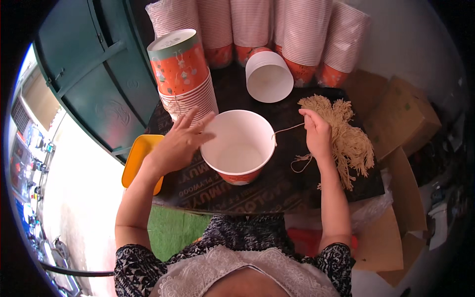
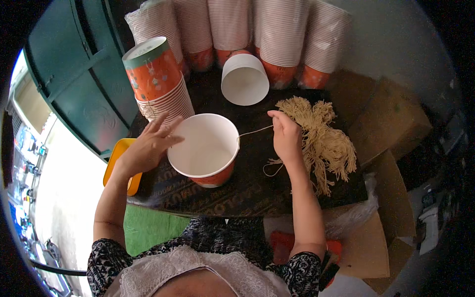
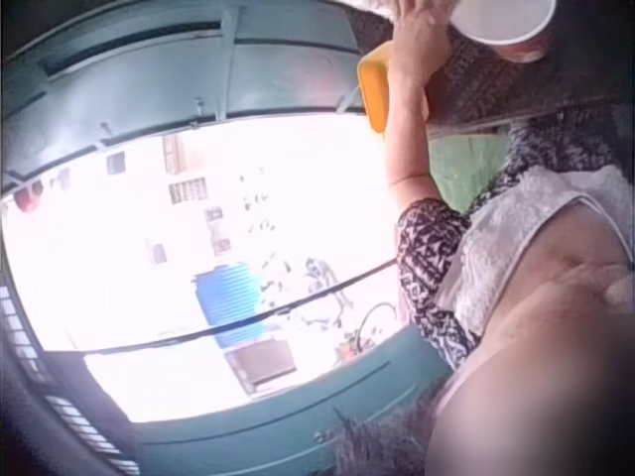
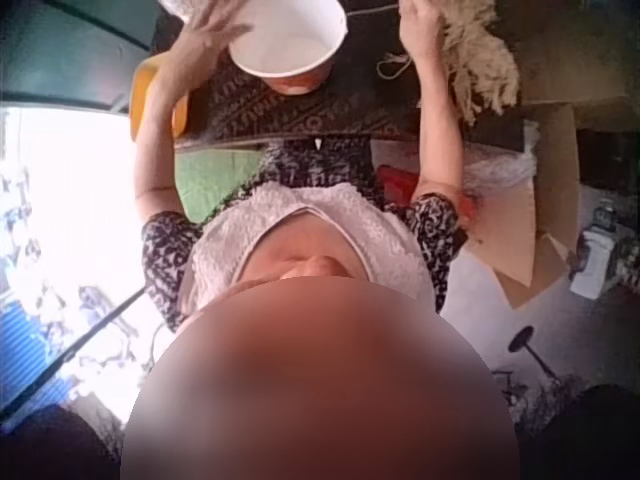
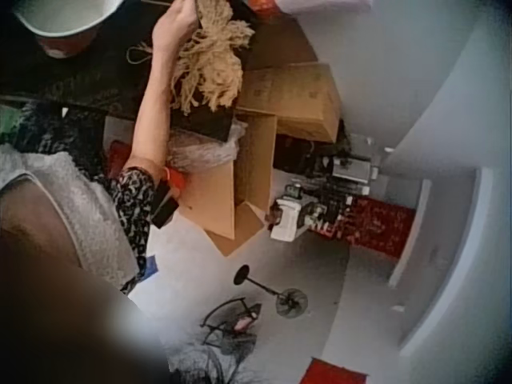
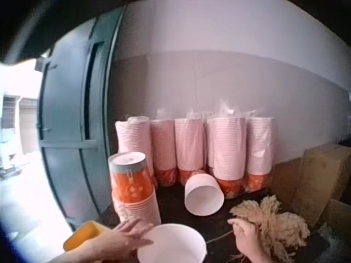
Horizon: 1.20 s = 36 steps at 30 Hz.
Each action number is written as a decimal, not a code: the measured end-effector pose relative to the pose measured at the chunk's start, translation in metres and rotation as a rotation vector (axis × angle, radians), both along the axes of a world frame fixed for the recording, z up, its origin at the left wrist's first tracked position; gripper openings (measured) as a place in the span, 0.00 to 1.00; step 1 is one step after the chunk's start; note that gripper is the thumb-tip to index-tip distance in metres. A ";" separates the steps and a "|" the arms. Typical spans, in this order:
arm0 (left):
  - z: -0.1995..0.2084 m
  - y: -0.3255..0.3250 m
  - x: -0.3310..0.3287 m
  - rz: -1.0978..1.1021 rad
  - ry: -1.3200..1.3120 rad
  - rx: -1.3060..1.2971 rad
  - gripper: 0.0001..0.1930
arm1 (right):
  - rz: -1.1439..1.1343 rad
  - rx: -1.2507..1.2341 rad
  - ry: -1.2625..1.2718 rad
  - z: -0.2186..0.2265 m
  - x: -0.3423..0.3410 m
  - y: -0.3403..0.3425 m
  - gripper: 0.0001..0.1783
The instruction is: Attaching thin strings to paper buckets/cups for packaging purposes.
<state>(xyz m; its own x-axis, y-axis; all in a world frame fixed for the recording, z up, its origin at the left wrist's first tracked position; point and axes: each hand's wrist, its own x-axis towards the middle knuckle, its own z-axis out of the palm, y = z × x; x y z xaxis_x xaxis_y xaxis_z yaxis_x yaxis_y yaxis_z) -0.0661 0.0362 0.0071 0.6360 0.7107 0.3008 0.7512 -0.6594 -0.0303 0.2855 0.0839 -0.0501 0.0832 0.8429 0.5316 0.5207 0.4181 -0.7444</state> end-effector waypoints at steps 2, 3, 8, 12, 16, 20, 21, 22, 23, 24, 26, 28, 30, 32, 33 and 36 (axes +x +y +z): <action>0.004 -0.006 0.009 -0.054 -0.001 0.000 0.13 | 0.093 -0.004 0.132 0.002 0.006 0.009 0.14; 0.007 -0.010 0.013 -0.101 -0.001 -0.003 0.09 | 0.084 0.001 0.132 0.001 0.009 0.008 0.14; 0.008 -0.034 0.040 -0.256 -0.058 0.000 0.05 | 0.355 -0.150 0.574 0.040 -0.022 -0.042 0.13; -0.016 -0.033 0.065 -0.173 -0.127 0.142 0.09 | 0.545 -0.123 0.675 0.035 -0.039 -0.070 0.14; -0.024 -0.031 0.087 -0.048 -0.256 0.206 0.09 | 0.748 -0.257 1.067 0.026 -0.053 -0.085 0.14; -0.020 -0.044 0.097 -0.140 -0.513 0.310 0.15 | 0.867 -0.317 1.399 0.012 -0.061 -0.079 0.13; -0.026 -0.050 0.096 -0.184 -0.597 0.380 0.15 | 0.862 -0.316 1.403 0.009 -0.062 -0.078 0.13; -0.034 -0.060 0.095 -0.183 -0.655 0.267 0.15 | 0.911 -0.316 1.471 0.007 -0.066 -0.077 0.13; -0.044 -0.066 0.095 -0.187 -0.715 0.151 0.14 | 0.955 -0.312 1.539 0.004 -0.068 -0.076 0.13; -0.050 -0.067 0.100 -0.206 -0.746 0.140 0.13 | 0.953 -0.312 1.542 0.002 -0.070 -0.075 0.13; -0.054 -0.084 0.109 0.027 -0.836 -0.324 0.13 | 0.982 -0.308 1.627 -0.002 -0.070 -0.075 0.12; -0.067 -0.081 0.115 0.071 -0.851 -0.422 0.14 | 0.967 -0.294 1.649 -0.004 -0.072 -0.075 0.12; -0.089 -0.078 0.116 0.051 -1.043 -0.534 0.10 | 0.958 -0.287 1.670 -0.007 -0.075 -0.074 0.12; -0.085 -0.076 0.115 0.004 -0.991 -0.442 0.06 | 0.962 -0.271 1.668 -0.013 -0.071 -0.072 0.13; -0.080 -0.077 0.114 0.007 -0.986 -0.441 0.05 | 0.957 -0.268 1.668 -0.015 -0.070 -0.072 0.13; -0.063 -0.081 0.105 0.038 -0.903 -0.464 0.04 | 0.350 -0.181 0.829 -0.034 -0.066 -0.072 0.14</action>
